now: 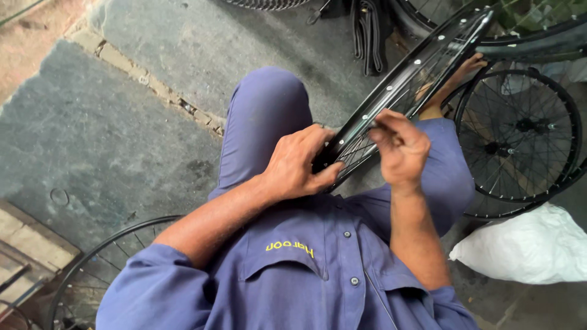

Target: The person inserts metal spokes into the holes of a bicycle wheel rim by hand, positioning the rim on their lap while sitting on the floor.

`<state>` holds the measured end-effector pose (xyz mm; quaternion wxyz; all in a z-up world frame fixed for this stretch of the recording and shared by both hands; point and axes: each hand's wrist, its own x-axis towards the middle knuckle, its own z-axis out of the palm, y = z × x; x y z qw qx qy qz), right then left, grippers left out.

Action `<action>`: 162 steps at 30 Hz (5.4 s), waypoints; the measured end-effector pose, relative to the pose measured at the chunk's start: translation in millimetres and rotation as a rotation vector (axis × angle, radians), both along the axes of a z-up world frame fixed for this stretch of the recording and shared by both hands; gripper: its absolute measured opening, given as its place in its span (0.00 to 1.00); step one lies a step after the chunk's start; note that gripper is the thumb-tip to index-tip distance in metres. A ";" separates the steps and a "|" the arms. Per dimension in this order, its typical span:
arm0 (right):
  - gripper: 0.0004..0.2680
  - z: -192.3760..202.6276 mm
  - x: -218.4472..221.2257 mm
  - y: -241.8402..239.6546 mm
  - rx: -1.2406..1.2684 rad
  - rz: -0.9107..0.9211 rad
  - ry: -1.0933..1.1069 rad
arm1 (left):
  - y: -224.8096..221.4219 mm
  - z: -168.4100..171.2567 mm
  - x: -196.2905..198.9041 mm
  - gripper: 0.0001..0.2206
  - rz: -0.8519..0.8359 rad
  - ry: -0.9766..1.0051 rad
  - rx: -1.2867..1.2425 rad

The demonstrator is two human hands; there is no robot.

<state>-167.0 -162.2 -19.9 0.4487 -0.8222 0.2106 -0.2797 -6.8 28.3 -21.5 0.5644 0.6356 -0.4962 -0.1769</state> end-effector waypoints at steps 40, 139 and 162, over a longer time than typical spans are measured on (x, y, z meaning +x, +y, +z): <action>0.08 14.7 53.0 21.8 -0.850 0.008 0.041 | -0.5 -0.9 5.8 0.18 -0.029 -0.020 -0.073; 0.08 42.9 39.1 4.3 -0.059 -0.028 0.175 | -2.9 4.1 3.1 0.23 0.121 -0.017 -0.068; 0.08 38.0 75.4 27.4 -0.693 -0.033 -0.042 | -6.1 1.5 3.9 0.22 0.099 -0.031 -0.030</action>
